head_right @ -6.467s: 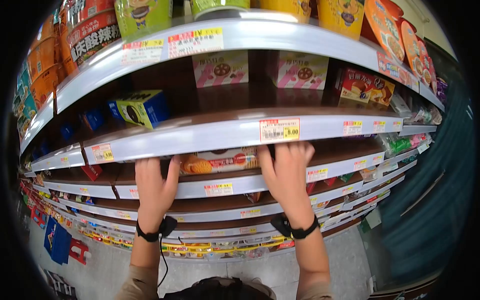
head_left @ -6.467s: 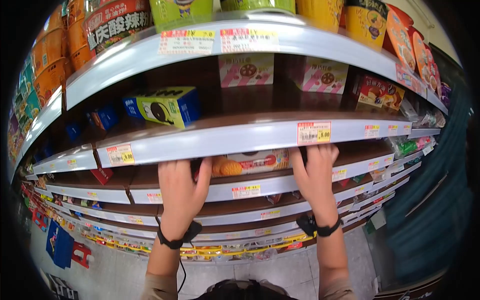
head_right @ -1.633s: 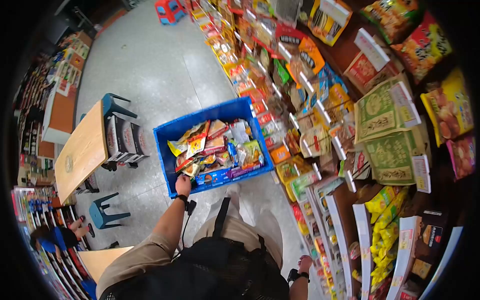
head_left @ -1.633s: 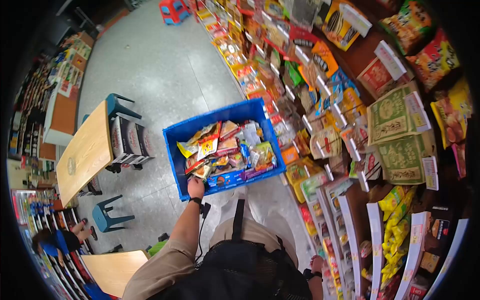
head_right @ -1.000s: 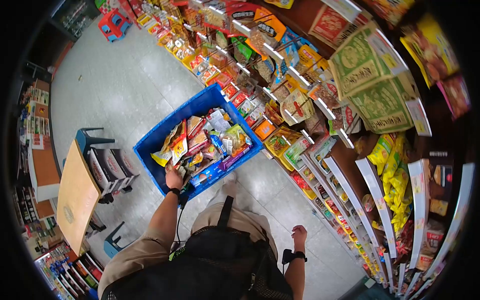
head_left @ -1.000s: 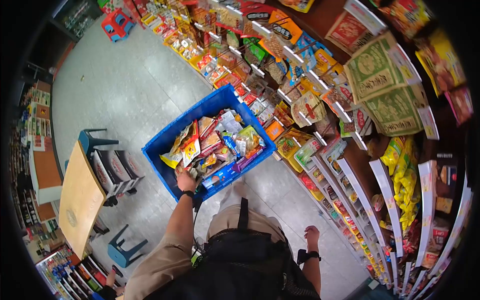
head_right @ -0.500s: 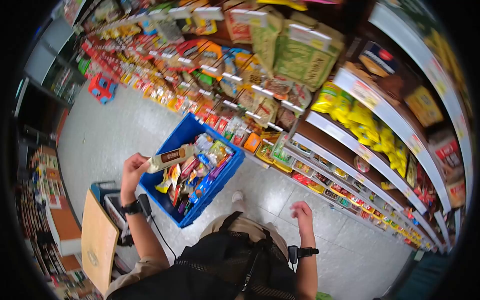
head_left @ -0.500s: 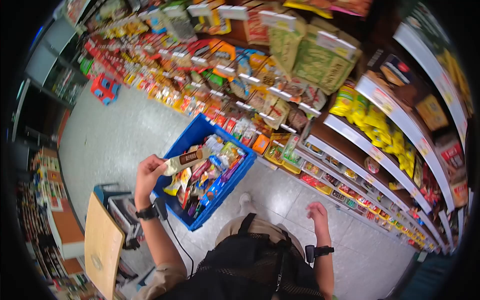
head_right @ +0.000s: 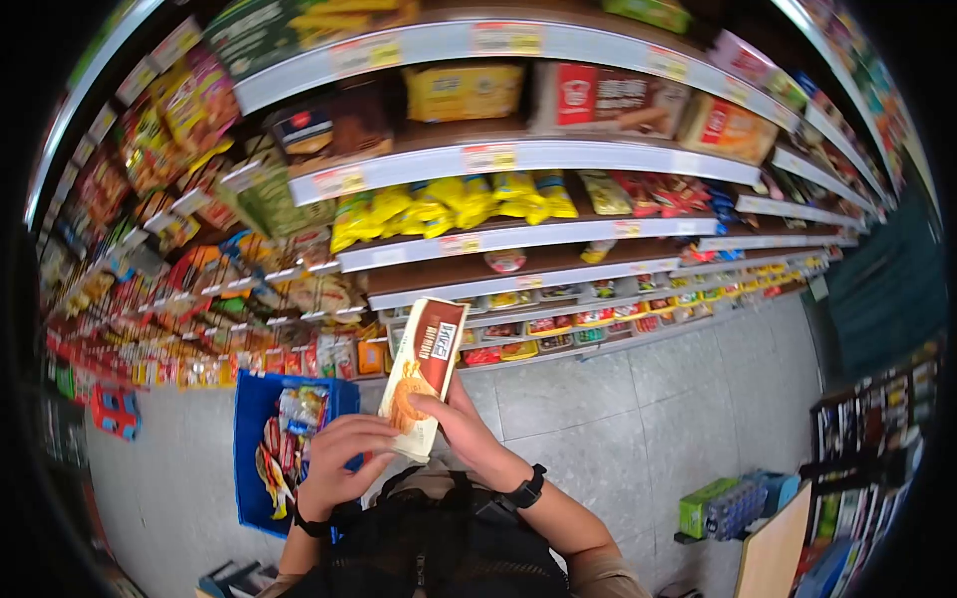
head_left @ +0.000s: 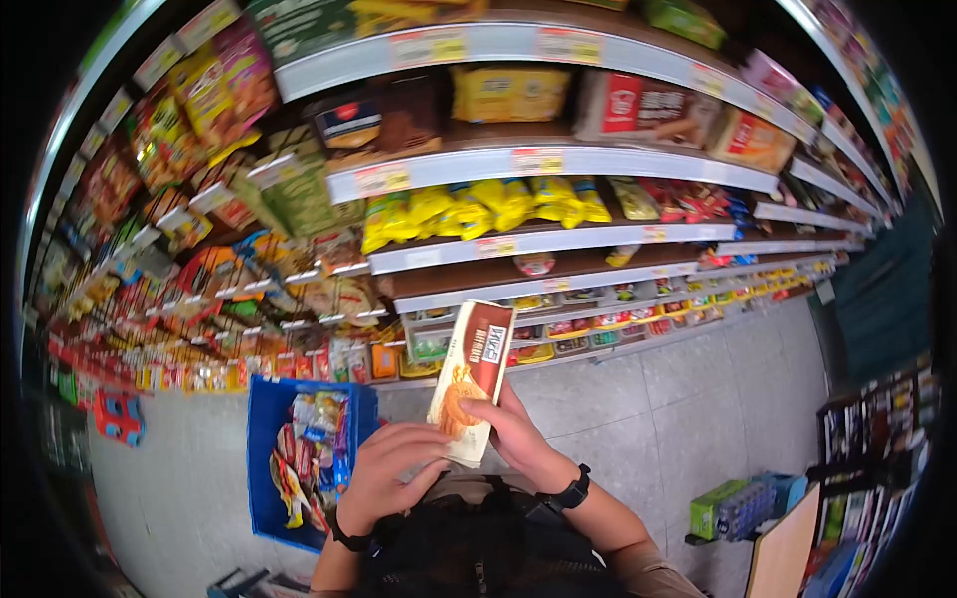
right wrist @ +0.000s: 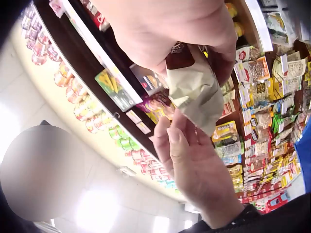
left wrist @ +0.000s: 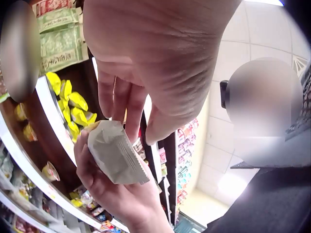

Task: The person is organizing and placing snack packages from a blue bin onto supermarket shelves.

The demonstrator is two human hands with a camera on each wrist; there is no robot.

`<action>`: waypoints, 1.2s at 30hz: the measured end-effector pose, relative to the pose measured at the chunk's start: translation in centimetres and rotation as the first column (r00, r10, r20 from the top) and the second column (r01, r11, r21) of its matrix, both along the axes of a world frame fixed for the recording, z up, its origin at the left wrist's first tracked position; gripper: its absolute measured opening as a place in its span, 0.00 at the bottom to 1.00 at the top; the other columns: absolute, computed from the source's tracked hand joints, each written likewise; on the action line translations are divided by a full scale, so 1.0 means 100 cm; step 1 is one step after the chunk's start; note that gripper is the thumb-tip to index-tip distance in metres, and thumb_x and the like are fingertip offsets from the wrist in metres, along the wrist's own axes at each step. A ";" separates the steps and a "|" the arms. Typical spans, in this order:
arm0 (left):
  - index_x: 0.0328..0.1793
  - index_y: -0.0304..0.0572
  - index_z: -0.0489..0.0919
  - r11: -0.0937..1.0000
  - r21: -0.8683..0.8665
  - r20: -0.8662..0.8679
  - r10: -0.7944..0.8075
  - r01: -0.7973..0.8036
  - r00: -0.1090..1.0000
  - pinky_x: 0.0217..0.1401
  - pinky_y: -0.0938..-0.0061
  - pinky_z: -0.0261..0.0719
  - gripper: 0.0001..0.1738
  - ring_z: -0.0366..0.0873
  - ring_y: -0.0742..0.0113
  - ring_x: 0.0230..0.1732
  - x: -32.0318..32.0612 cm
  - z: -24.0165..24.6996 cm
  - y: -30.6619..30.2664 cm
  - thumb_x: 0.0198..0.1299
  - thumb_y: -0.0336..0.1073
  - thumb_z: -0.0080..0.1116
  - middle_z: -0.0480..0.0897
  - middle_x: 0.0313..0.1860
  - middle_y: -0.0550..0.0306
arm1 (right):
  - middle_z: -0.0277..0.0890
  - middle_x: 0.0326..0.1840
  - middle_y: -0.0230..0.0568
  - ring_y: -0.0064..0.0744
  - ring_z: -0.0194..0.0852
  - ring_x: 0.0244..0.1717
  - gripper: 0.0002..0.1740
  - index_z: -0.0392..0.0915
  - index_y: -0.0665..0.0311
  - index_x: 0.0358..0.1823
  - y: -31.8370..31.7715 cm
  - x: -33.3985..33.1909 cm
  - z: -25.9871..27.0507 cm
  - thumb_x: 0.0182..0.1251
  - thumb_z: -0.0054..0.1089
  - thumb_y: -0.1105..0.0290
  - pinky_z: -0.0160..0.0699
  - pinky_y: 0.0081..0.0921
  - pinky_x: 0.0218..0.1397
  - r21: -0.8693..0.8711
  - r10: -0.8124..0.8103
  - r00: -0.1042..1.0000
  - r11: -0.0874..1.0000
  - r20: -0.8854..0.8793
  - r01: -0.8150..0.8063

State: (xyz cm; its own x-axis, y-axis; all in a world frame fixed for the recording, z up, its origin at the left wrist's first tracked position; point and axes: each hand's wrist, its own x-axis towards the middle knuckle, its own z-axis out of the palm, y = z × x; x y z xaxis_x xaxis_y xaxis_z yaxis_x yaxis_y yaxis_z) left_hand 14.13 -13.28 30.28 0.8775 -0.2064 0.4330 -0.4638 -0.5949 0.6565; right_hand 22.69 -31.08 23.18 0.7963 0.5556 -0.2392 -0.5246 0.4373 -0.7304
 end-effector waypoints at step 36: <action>0.56 0.41 0.74 0.682 -0.696 -0.602 -0.382 -0.225 0.701 0.31 0.81 0.74 0.15 0.79 0.78 0.34 0.202 -0.068 -0.481 0.71 0.42 0.52 0.83 0.39 0.62 | 0.70 0.63 0.38 0.26 0.66 0.65 0.30 0.60 0.64 0.70 -0.506 -0.010 -0.037 0.70 0.62 0.71 0.65 0.26 0.68 -0.209 -0.667 0.712 0.681 0.218 0.702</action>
State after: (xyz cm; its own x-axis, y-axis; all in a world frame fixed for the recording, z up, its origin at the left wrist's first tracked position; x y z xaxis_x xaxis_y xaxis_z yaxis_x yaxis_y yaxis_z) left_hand 34.30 -61.35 23.44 0.9547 -0.2064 -0.2145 0.2526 0.1804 0.9506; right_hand 21.71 -81.66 19.48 0.9592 -0.2256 -0.1705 -0.0600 0.4268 -0.9024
